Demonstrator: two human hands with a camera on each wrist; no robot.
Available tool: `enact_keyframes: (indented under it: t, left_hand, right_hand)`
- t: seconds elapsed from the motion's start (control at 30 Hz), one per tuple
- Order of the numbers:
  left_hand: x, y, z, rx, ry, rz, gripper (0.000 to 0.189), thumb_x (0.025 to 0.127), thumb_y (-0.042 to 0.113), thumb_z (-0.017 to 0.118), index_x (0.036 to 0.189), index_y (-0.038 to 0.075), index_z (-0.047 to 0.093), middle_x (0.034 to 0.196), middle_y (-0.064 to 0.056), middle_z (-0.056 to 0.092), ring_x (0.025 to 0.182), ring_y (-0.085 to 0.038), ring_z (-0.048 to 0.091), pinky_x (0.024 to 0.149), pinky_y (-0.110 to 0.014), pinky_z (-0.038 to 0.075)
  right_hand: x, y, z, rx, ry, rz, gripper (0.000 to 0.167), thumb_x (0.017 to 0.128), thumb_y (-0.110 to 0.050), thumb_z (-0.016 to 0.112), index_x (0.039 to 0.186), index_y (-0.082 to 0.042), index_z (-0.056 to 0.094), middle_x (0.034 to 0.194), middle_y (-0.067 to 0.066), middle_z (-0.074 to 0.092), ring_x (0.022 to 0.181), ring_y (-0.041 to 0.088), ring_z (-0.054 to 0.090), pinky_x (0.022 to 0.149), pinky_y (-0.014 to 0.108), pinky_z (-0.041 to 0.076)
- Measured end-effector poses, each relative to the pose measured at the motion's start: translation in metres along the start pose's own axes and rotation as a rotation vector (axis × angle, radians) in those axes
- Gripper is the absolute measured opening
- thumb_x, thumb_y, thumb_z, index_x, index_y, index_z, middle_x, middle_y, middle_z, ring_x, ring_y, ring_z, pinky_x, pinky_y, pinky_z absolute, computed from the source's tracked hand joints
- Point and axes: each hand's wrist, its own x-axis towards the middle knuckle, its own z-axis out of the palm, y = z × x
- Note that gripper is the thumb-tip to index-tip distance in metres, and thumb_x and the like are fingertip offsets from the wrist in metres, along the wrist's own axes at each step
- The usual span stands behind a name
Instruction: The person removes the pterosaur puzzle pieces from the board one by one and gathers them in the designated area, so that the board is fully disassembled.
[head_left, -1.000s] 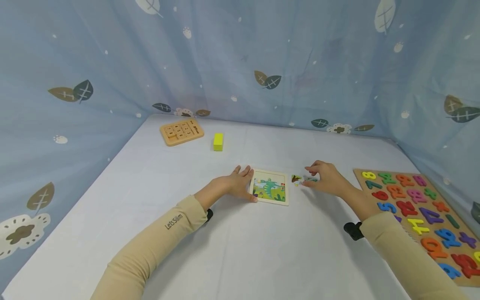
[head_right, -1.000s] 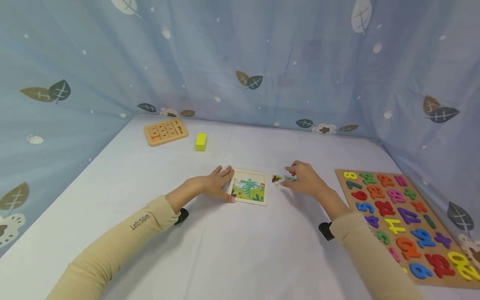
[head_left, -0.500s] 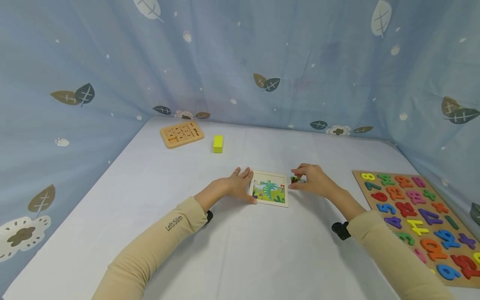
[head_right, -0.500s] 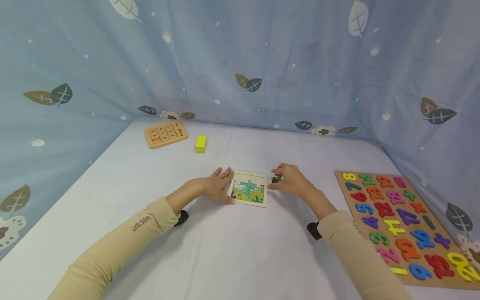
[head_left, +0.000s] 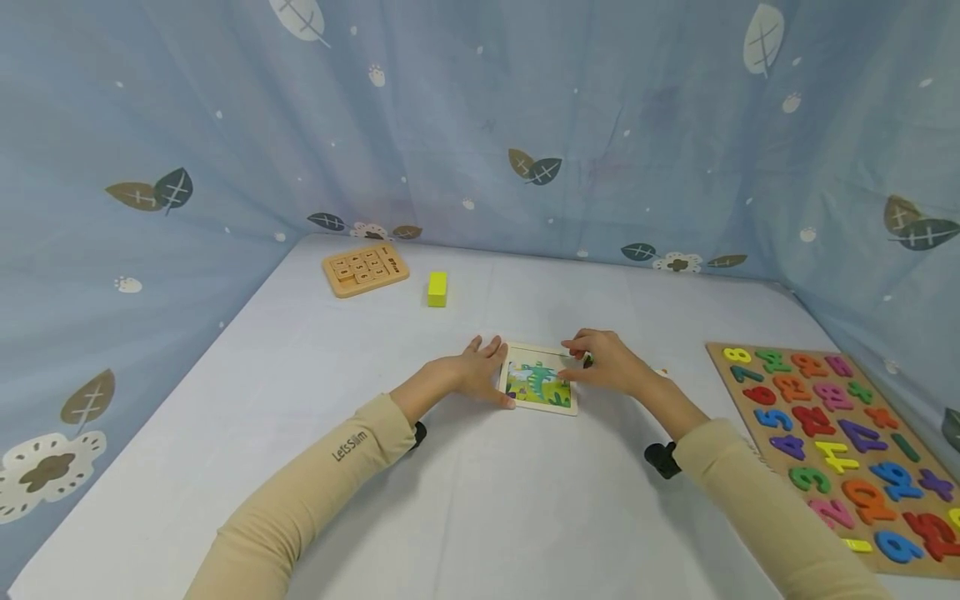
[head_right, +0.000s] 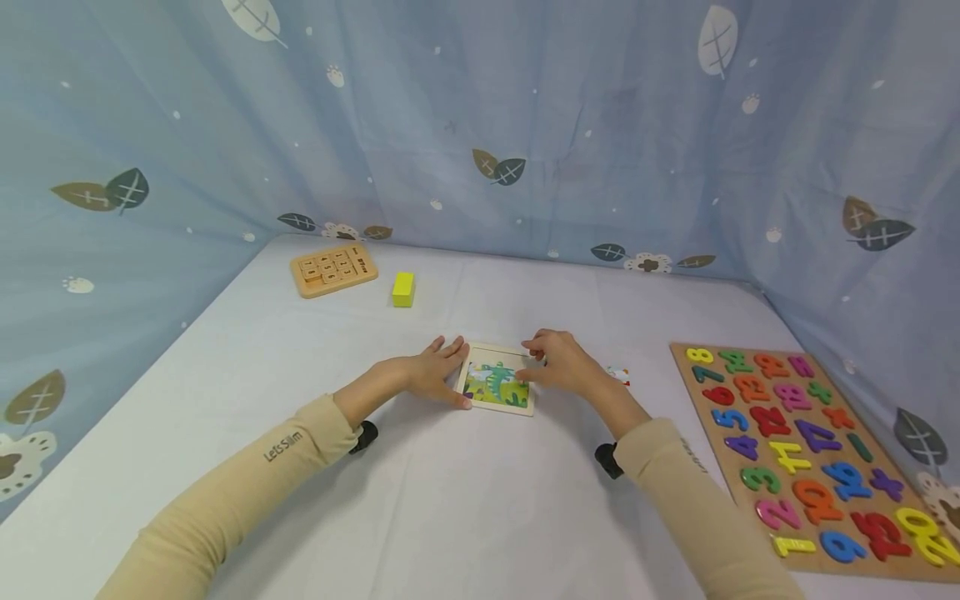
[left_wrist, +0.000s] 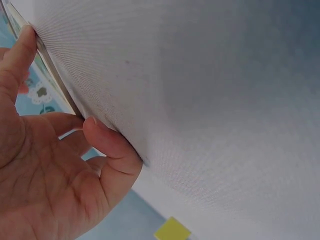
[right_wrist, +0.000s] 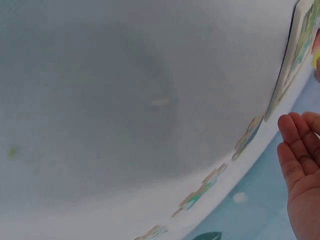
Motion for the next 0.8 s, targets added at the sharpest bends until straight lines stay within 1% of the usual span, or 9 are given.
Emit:
enact_keyframes:
  t: [0.1, 0.2, 0.4, 0.53, 0.7, 0.8]
  left_hand:
    - [0.001, 0.000, 0.001, -0.006, 0.004, -0.004, 0.100, 0.088, 0.053, 0.062, 0.156, 0.009, 0.004, 0.163, -0.007, -0.006, 0.149, -0.035, -0.009, 0.120, -0.052, 0.010]
    - [0.001, 0.000, 0.001, -0.009, 0.007, -0.012, 0.099, 0.088, 0.053, 0.062, 0.156, 0.010, 0.004, 0.163, -0.006, -0.005, 0.149, -0.035, -0.008, 0.120, -0.053, 0.010]
    - [0.001, 0.000, 0.001, 0.004, 0.004, -0.015, 0.100, 0.088, 0.055, 0.062, 0.156, 0.010, 0.004, 0.163, -0.006, -0.005, 0.149, -0.035, -0.007, 0.119, -0.054, 0.012]
    - [0.003, -0.001, 0.002, 0.017, 0.000, -0.006, 0.100, 0.088, 0.055, 0.060, 0.156, 0.010, 0.003, 0.163, -0.007, -0.005, 0.149, -0.036, -0.008, 0.120, -0.053, 0.012]
    - [0.003, -0.002, 0.001, 0.018, -0.003, 0.002, 0.100, 0.088, 0.056, 0.060, 0.156, 0.010, 0.003, 0.163, -0.007, -0.005, 0.149, -0.035, -0.008, 0.120, -0.053, 0.012]
    - [0.002, -0.002, 0.001, 0.022, -0.004, 0.004, 0.100, 0.088, 0.056, 0.060, 0.156, 0.009, 0.003, 0.163, -0.007, -0.006, 0.149, -0.035, -0.008, 0.120, -0.053, 0.013]
  right_hand:
    - [0.004, -0.006, 0.002, 0.004, -0.022, 0.011, 0.054, 0.082, -0.025, 0.076, 0.122, 0.008, 0.062, 0.097, 0.013, 0.066, 0.084, 0.022, 0.058, 0.072, 0.029, 0.049]
    - [0.009, -0.013, 0.005, 0.004, -0.037, 0.003, 0.054, 0.082, -0.026, 0.076, 0.122, 0.008, 0.062, 0.096, 0.012, 0.066, 0.084, 0.023, 0.058, 0.072, 0.031, 0.050]
    - [0.021, -0.024, 0.015, -0.019, -0.071, -0.033, 0.054, 0.082, -0.026, 0.077, 0.121, 0.007, 0.063, 0.097, 0.011, 0.066, 0.083, 0.018, 0.058, 0.073, 0.029, 0.052]
    - [0.027, -0.030, 0.021, -0.006, -0.092, -0.046, 0.054, 0.082, -0.027, 0.077, 0.120, 0.008, 0.063, 0.096, 0.010, 0.066, 0.083, 0.016, 0.059, 0.074, 0.029, 0.053]
    - [0.030, -0.036, 0.023, 0.006, -0.111, -0.047, 0.056, 0.082, -0.027, 0.077, 0.120, 0.011, 0.061, 0.096, 0.012, 0.066, 0.090, 0.020, 0.065, 0.079, 0.032, 0.056]
    - [0.032, -0.039, 0.023, 0.000, -0.127, -0.032, 0.056, 0.083, -0.028, 0.077, 0.121, 0.010, 0.061, 0.097, 0.011, 0.066, 0.092, 0.021, 0.065, 0.081, 0.032, 0.056]
